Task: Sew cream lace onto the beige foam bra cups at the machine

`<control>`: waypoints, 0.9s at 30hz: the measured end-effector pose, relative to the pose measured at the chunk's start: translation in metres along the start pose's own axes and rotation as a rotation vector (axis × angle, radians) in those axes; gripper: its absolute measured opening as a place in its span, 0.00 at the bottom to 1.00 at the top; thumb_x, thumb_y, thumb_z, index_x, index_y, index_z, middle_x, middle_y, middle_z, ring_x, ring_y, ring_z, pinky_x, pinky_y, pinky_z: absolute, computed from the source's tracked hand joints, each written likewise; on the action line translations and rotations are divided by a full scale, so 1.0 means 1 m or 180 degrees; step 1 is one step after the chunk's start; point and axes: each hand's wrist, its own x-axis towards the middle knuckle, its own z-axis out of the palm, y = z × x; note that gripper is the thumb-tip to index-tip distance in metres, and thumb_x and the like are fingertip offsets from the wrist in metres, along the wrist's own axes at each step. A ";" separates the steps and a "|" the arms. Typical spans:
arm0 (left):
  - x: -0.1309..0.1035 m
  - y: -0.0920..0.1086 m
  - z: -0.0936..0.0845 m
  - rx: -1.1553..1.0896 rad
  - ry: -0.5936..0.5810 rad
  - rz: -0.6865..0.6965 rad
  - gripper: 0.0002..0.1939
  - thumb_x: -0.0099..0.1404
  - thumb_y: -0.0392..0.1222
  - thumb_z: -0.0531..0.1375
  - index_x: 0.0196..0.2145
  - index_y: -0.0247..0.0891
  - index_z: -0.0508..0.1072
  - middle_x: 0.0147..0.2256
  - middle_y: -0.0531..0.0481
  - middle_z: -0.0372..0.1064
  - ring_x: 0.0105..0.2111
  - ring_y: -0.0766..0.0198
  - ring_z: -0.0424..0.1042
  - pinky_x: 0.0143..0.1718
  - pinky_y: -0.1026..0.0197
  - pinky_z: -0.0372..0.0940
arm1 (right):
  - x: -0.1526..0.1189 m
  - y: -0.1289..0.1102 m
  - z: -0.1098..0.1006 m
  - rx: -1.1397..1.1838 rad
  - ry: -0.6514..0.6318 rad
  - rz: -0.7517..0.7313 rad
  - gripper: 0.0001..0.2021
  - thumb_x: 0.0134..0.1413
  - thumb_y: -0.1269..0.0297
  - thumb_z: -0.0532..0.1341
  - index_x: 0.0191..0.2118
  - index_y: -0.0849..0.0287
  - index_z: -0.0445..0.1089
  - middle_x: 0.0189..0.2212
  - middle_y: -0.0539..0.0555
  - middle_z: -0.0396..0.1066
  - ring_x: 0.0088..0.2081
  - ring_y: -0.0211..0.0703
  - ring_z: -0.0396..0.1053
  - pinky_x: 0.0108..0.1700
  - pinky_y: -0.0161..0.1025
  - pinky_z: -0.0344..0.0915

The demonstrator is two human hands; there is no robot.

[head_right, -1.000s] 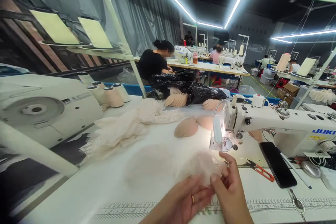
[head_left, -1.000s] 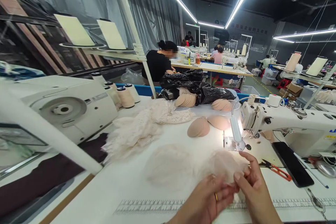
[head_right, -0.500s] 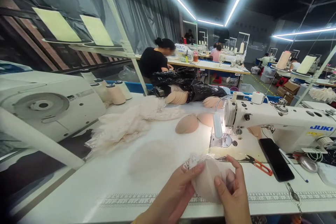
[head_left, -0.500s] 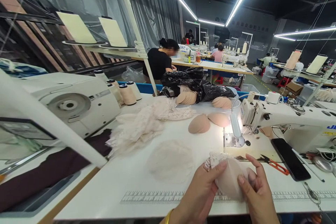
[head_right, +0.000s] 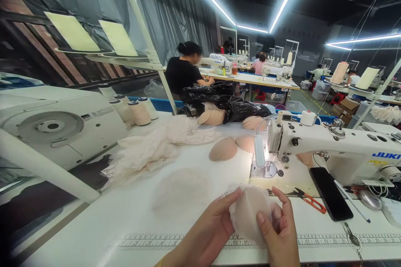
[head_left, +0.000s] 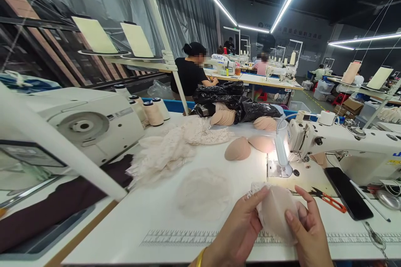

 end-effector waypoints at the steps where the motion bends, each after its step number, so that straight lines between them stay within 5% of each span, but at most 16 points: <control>1: 0.001 0.000 0.001 -0.0009 -0.0043 -0.0021 0.22 0.57 0.53 0.76 0.41 0.32 0.85 0.45 0.37 0.81 0.50 0.45 0.77 0.51 0.53 0.72 | 0.000 0.000 0.001 -0.0005 0.0022 -0.0017 0.44 0.49 0.48 0.78 0.67 0.46 0.58 0.45 0.54 0.80 0.45 0.52 0.79 0.49 0.47 0.75; 5: 0.006 -0.004 0.003 0.0047 -0.0054 -0.0140 0.24 0.56 0.51 0.78 0.44 0.32 0.84 0.46 0.35 0.80 0.49 0.46 0.77 0.48 0.56 0.71 | 0.001 0.004 -0.001 -0.0081 0.0054 -0.0077 0.44 0.50 0.47 0.77 0.68 0.47 0.58 0.45 0.54 0.79 0.47 0.54 0.79 0.50 0.47 0.75; 8: 0.007 0.003 0.004 0.0191 -0.0182 -0.0176 0.24 0.57 0.52 0.76 0.44 0.31 0.83 0.46 0.34 0.80 0.48 0.47 0.77 0.49 0.54 0.70 | 0.001 0.004 -0.014 -0.0260 -0.0292 -0.0083 0.47 0.53 0.47 0.76 0.72 0.46 0.52 0.41 0.52 0.79 0.45 0.52 0.78 0.50 0.47 0.73; 12: 0.006 0.035 0.003 0.1147 -0.1236 -0.0150 0.21 0.61 0.53 0.72 0.45 0.35 0.82 0.41 0.42 0.81 0.44 0.49 0.78 0.49 0.53 0.69 | 0.014 -0.013 -0.044 -0.1157 -0.1062 -0.0341 0.47 0.59 0.50 0.71 0.76 0.44 0.45 0.40 0.51 0.77 0.41 0.49 0.76 0.47 0.46 0.71; 14: 0.010 0.052 0.002 0.2361 -0.2087 -0.0035 0.15 0.61 0.46 0.71 0.43 0.38 0.81 0.40 0.47 0.81 0.42 0.51 0.77 0.48 0.55 0.69 | 0.033 -0.029 -0.054 -0.2049 -0.1363 -0.1018 0.35 0.65 0.58 0.67 0.73 0.46 0.54 0.45 0.55 0.76 0.44 0.49 0.75 0.48 0.45 0.71; 16: 0.022 0.063 0.000 0.3732 -0.2818 0.0582 0.02 0.63 0.37 0.68 0.36 0.40 0.80 0.41 0.50 0.81 0.44 0.54 0.77 0.54 0.53 0.64 | 0.059 -0.044 -0.055 -0.3080 -0.1908 -0.2149 0.17 0.69 0.67 0.61 0.61 0.50 0.70 0.44 0.56 0.76 0.44 0.48 0.73 0.47 0.44 0.68; 18: 0.040 0.066 -0.002 0.4769 -0.3192 0.1441 0.08 0.65 0.31 0.65 0.28 0.39 0.77 0.42 0.51 0.81 0.45 0.56 0.78 0.61 0.50 0.56 | 0.088 -0.053 -0.049 -0.4015 -0.2250 -0.3241 0.11 0.71 0.74 0.57 0.45 0.53 0.74 0.38 0.53 0.78 0.41 0.47 0.70 0.45 0.45 0.64; 21: 0.069 0.063 -0.004 0.5592 -0.3226 0.1889 0.11 0.61 0.27 0.66 0.25 0.38 0.77 0.43 0.52 0.81 0.42 0.60 0.78 0.58 0.51 0.55 | 0.120 -0.052 -0.040 -0.4533 -0.2365 -0.3921 0.13 0.70 0.79 0.56 0.36 0.57 0.72 0.35 0.52 0.78 0.41 0.46 0.68 0.42 0.42 0.62; 27: 0.086 0.062 -0.007 0.5933 -0.3001 0.1942 0.10 0.58 0.27 0.67 0.25 0.41 0.78 0.39 0.57 0.80 0.36 0.64 0.75 0.47 0.54 0.56 | 0.123 -0.048 -0.047 -0.4328 -0.2306 -0.3426 0.17 0.65 0.83 0.54 0.44 0.54 0.74 0.41 0.50 0.80 0.43 0.44 0.70 0.42 0.40 0.62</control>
